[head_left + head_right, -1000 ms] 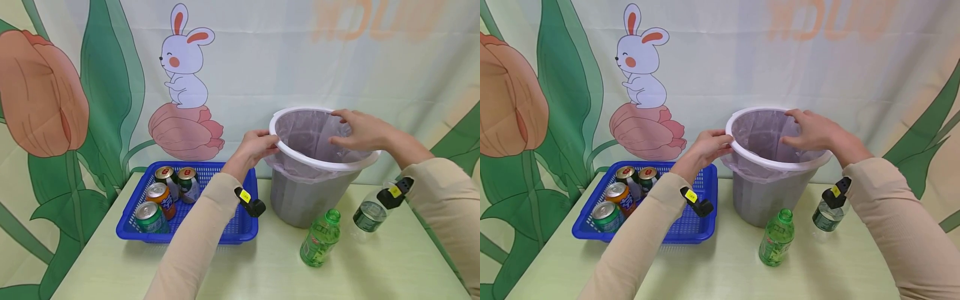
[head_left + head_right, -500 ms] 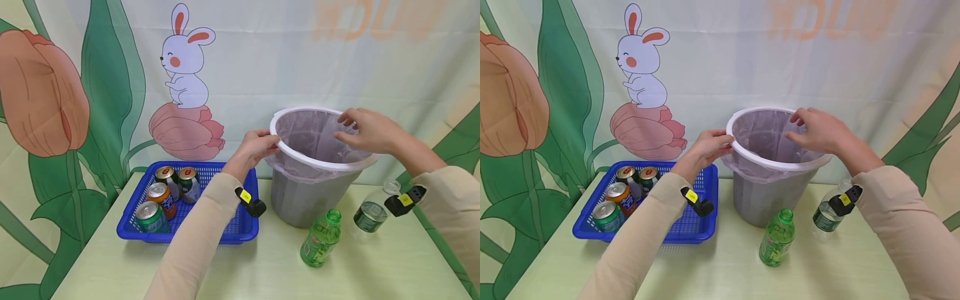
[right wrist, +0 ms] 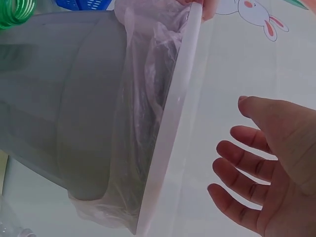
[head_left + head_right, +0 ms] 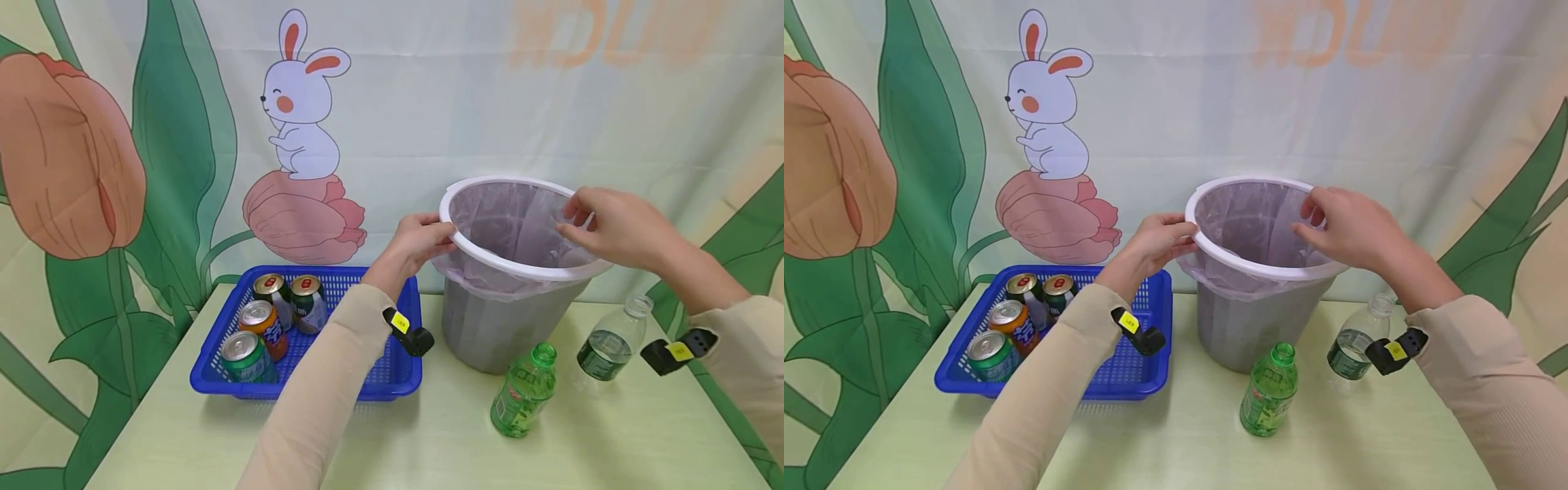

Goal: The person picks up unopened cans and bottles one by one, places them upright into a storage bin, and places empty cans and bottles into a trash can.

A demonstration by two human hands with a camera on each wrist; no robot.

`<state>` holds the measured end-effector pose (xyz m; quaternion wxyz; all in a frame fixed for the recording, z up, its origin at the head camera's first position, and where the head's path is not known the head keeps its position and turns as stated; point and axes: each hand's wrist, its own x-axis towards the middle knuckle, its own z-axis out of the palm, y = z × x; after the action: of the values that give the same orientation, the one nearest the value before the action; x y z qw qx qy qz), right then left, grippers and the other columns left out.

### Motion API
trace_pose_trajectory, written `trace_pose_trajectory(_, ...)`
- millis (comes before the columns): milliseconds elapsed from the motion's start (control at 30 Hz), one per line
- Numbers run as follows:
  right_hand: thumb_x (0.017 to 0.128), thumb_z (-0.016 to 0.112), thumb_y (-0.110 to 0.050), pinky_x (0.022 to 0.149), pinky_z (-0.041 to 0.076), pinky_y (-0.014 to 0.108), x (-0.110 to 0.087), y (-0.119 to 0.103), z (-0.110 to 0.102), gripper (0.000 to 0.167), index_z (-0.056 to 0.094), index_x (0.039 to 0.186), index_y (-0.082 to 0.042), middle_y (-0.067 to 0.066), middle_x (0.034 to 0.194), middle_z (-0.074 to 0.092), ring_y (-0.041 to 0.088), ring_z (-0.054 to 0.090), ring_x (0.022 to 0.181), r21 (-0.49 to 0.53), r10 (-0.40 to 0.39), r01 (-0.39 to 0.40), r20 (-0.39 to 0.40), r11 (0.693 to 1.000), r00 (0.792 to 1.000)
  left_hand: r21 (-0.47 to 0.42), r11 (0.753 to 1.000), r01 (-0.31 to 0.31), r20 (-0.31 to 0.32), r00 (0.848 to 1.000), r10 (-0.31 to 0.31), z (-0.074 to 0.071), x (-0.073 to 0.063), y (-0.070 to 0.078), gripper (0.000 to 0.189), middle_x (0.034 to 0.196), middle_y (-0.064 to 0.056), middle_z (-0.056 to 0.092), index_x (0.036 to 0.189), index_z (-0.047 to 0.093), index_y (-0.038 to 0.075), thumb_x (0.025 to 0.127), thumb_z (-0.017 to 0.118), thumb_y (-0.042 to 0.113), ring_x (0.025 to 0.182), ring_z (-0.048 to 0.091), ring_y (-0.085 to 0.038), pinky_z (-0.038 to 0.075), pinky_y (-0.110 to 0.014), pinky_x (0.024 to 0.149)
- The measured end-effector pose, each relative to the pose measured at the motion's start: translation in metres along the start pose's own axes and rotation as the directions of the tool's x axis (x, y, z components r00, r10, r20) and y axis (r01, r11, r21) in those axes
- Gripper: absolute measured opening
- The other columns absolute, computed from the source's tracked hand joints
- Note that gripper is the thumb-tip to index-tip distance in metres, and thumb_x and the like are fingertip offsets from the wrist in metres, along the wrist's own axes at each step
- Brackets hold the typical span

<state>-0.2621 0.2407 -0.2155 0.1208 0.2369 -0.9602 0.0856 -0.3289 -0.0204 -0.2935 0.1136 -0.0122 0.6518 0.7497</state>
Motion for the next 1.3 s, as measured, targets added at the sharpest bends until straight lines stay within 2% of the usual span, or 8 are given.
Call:
trace_pose_trajectory(233, 0.087, 0.061, -0.022, 0.057, 0.043, 0.031, -0.013, -0.001, 0.004, 0.017, 0.060, 0.094, -0.007, 0.002, 0.082, 0.061, 0.014, 0.054, 0.069, -0.019, -0.019, 0.019, -0.020, 1.000, 1.000, 0.002, 1.000, 0.001, -0.004, 1.000, -0.001, 0.000, 0.001, 0.000, 0.047, 0.112, -0.013, 0.057, 0.130, 0.047, 0.002, 0.085, 0.062, 0.006, 0.088, 0.062, -0.021, 0.055, -0.027, 0.076)
trace_pose_trajectory(467, 0.087, 0.060, -0.018, 0.058, 0.043, 0.029, -0.026, 0.000, 0.007, 0.009, 0.061, 0.092, -0.011, -0.001, 0.080, 0.060, 0.012, 0.052, 0.069, -0.012, -0.010, 0.009, -0.036, 1.000, 0.999, -0.002, 1.000, 0.000, -0.004, 1.000, 0.000, 0.000, 0.001, 0.001, 0.047, 0.113, -0.014, 0.057, 0.130, 0.047, 0.002, 0.085, 0.061, 0.006, 0.087, 0.062, -0.020, 0.055, -0.026, 0.076)
trace_pose_trajectory(900, 0.086, 0.061, -0.019, 0.055, 0.042, 0.027, -0.049, 0.006, 0.012, 0.009, 0.060, 0.091, -0.011, -0.001, 0.081, 0.060, 0.013, 0.053, 0.071, -0.003, 0.033, -0.033, -0.057, 0.999, 0.998, 0.000, 1.000, -0.002, -0.008, 1.000, 0.002, 0.000, 0.002, 0.002, 0.048, 0.113, -0.014, 0.057, 0.130, 0.046, 0.001, 0.085, 0.062, 0.006, 0.087, 0.062, -0.020, 0.055, -0.027, 0.076)
trace_pose_trajectory(1133, 0.086, 0.063, -0.017, 0.053, 0.043, 0.025, -0.062, 0.012, 0.019, 0.008, 0.059, 0.090, -0.012, -0.002, 0.081, 0.061, 0.013, 0.055, 0.071, -0.007, 0.008, -0.009, -0.088, 1.000, 0.996, 0.000, 1.000, 0.004, -0.009, 1.000, -0.004, 0.001, 0.004, 0.002, 0.048, 0.113, -0.013, 0.057, 0.130, 0.047, 0.002, 0.085, 0.062, 0.006, 0.088, 0.062, -0.020, 0.055, -0.026, 0.074)
trace_pose_trajectory(1300, 0.087, 0.063, -0.019, 0.052, 0.043, 0.025, -0.071, 0.015, 0.025, 0.009, 0.060, 0.092, -0.012, -0.002, 0.081, 0.062, 0.014, 0.057, 0.072, 0.019, 0.037, -0.036, -0.092, 0.999, 0.995, -0.002, 1.000, 0.011, -0.011, 1.000, -0.011, 0.001, 0.003, 0.002, 0.048, 0.114, -0.013, 0.057, 0.130, 0.046, 0.002, 0.085, 0.062, 0.006, 0.088, 0.062, -0.020, 0.055, -0.026, 0.075)
